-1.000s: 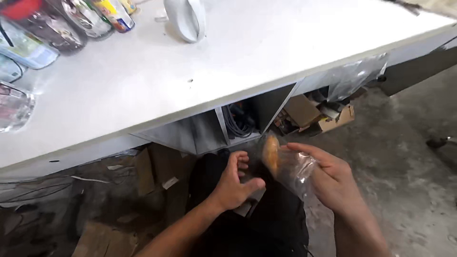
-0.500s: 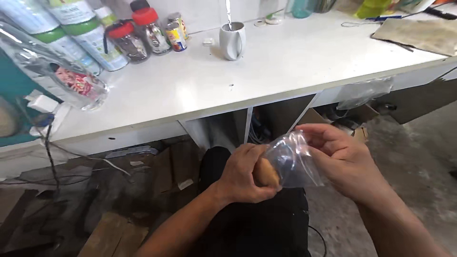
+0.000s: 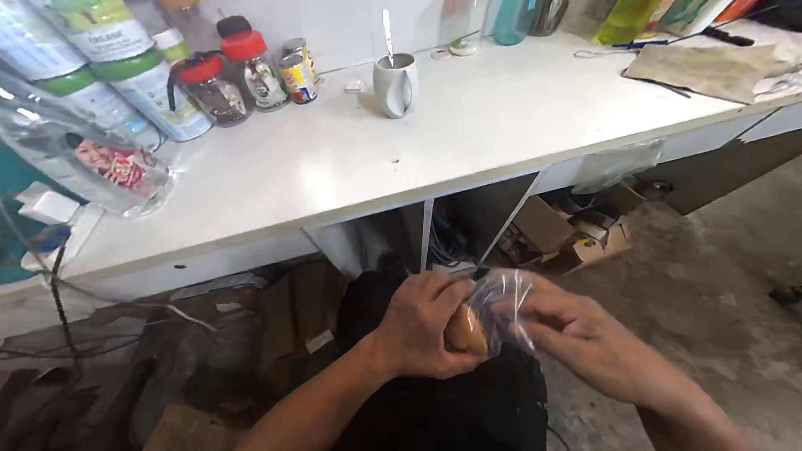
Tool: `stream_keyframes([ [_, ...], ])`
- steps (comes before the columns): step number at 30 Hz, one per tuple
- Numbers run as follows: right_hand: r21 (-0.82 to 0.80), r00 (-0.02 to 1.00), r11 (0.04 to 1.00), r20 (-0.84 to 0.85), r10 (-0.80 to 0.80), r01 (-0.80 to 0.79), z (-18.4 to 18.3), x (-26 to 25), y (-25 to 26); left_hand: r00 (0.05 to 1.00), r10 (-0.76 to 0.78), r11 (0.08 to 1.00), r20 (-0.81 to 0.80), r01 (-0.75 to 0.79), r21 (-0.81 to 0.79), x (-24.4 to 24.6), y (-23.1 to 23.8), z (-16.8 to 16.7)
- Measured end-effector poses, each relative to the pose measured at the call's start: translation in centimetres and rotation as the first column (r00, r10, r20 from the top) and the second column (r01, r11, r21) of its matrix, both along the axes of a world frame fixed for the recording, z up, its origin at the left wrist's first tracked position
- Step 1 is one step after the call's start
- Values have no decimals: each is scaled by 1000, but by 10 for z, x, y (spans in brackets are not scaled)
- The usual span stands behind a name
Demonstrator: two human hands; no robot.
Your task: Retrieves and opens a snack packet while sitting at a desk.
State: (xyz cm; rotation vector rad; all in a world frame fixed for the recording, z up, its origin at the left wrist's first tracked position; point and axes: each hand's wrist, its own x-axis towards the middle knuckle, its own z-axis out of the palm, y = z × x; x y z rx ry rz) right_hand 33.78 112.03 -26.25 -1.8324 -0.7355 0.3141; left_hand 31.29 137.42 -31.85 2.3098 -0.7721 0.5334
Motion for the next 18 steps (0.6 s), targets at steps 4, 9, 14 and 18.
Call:
stream_keyframes([
  [4,144,999,990,42,-4,-2,-31,60,-12,998,-36,999,-49,38,23,64,-19,-13],
  [9,194,988,975,86,-129,111,-45,158,-9,997,72,997,-19,-72,-4,144,-33,-19],
  [14,132,979,991,194,-64,38,-3,204,9,985,170,985,40,-168,-40,176,-19,7],
  [18,55,937,996,338,-87,73,33,196,31,975,178,984,129,-177,-25,177,5,36],
])
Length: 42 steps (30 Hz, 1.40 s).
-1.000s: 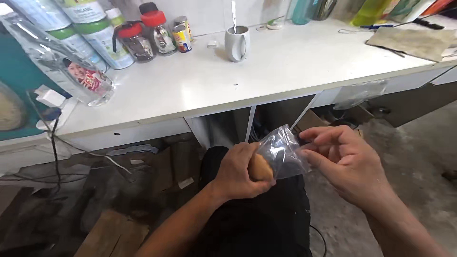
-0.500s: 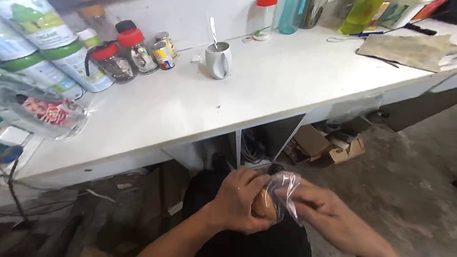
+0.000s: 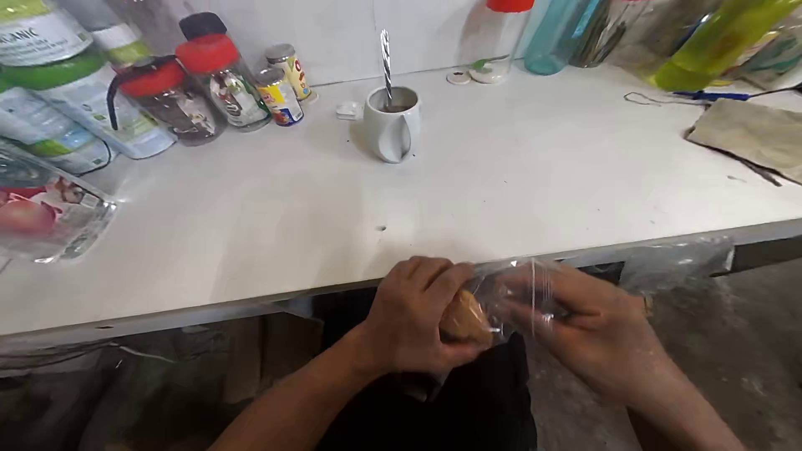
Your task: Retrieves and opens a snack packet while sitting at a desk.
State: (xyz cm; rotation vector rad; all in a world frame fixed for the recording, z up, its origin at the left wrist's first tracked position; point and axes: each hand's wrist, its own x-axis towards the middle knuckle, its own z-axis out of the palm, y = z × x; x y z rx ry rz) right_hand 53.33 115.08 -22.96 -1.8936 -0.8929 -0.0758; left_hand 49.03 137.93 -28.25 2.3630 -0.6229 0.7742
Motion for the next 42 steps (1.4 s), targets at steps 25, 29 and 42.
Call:
stream_keyframes([
  [25,-244,520,945,790,324,-217,16,92,133,860,-478,-525,180,-116,-843,81,80,28],
  [29,-166,557,973,798,230,-163,-3,128,138,889,-321,-561,326,98,-822,99,90,28],
  [42,167,922,980,385,39,-111,-27,104,180,896,-270,-481,352,191,-856,97,141,63],
])
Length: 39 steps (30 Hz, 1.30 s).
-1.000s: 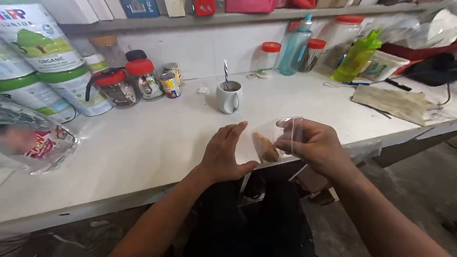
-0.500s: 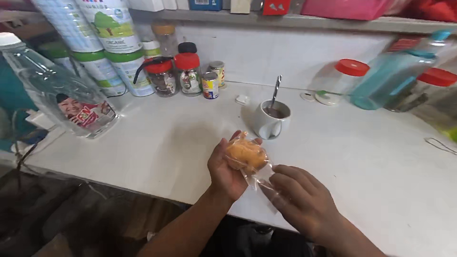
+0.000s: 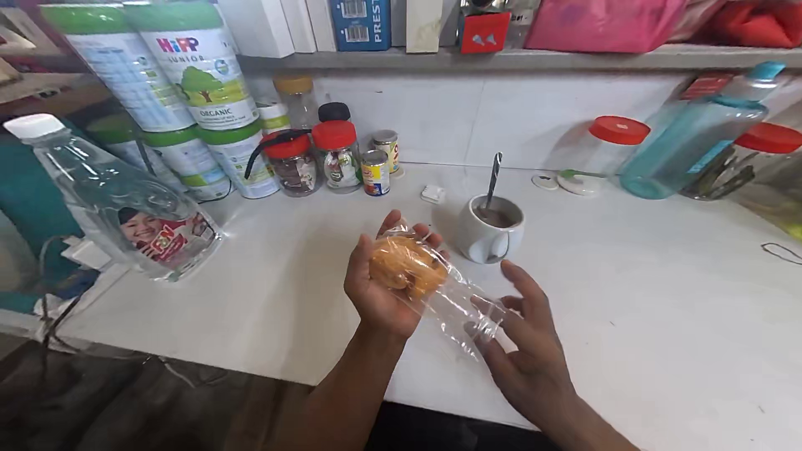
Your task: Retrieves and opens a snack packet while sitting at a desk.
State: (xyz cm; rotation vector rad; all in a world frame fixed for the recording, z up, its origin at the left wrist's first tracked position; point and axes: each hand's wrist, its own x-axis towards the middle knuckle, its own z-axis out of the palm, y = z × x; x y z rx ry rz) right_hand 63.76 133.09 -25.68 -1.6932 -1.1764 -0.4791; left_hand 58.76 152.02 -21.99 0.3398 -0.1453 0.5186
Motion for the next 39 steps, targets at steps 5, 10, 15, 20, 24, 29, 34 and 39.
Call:
stream_keyframes([
  [5,200,675,953,-673,303,-229,-1,-28,31,992,-8,961,123,-27,275,-11,26,-5],
  [10,309,653,935,-675,345,-175,-9,-43,50,990,85,933,109,-118,340,-10,37,-14],
  [15,314,626,941,-710,322,-127,-8,-38,49,995,103,970,15,-103,218,-6,35,-14],
  [20,55,895,992,-427,125,-113,-7,-14,41,971,102,995,-217,-97,34,-3,32,-15],
  [24,-186,994,982,106,-3,23,-3,4,39,917,23,994,-398,-65,-93,0,28,-15],
  [29,-203,876,969,482,-27,142,-1,14,35,860,-63,993,-506,3,-119,1,22,-16],
  [34,-196,877,976,480,8,99,2,19,23,854,-82,994,-514,33,-103,3,23,-19],
  [39,-243,977,967,172,122,-77,12,27,9,775,131,991,-619,-100,85,8,24,-18],
])
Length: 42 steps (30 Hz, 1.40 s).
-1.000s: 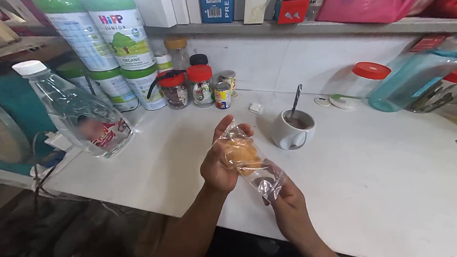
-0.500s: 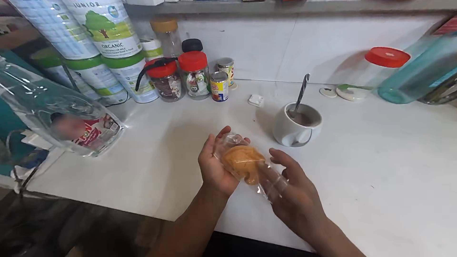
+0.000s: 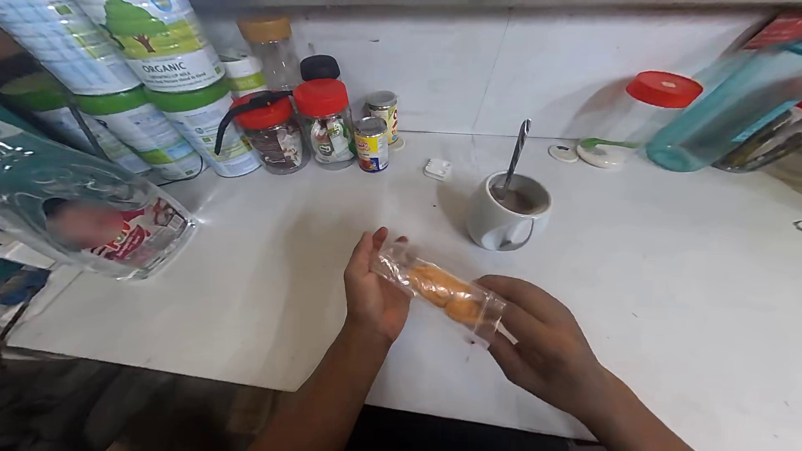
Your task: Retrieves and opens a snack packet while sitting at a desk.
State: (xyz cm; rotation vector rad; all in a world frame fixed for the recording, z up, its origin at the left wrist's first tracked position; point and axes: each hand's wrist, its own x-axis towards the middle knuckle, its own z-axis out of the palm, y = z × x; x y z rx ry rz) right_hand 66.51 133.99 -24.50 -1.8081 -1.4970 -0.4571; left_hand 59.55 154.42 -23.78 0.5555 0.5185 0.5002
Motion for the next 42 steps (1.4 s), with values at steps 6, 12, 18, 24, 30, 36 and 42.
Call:
stream_keyframes([
  [6,-32,1000,999,-10,-24,23,10,6,-12,992,-105,121,75,-62,991,-28,18,-17],
  [12,-65,996,997,84,-24,29,20,-5,-15,972,-188,-509,-143,29,860,-21,9,-5],
  [18,-112,998,992,29,-51,53,26,-7,-17,954,-273,-445,-124,-11,896,-4,24,-10],
  [24,14,808,878,-398,-434,478,28,49,-20,964,-265,-194,-10,-43,980,11,44,-30],
  [30,-270,601,839,-597,-531,472,13,87,-1,984,-176,46,4,4,999,11,51,-36],
  [36,-242,694,878,-541,-475,413,8,61,-4,989,-143,113,30,-13,993,7,52,-30],
  [42,-178,753,953,-583,-304,247,2,29,-32,984,-160,145,74,-50,988,5,51,-28],
])
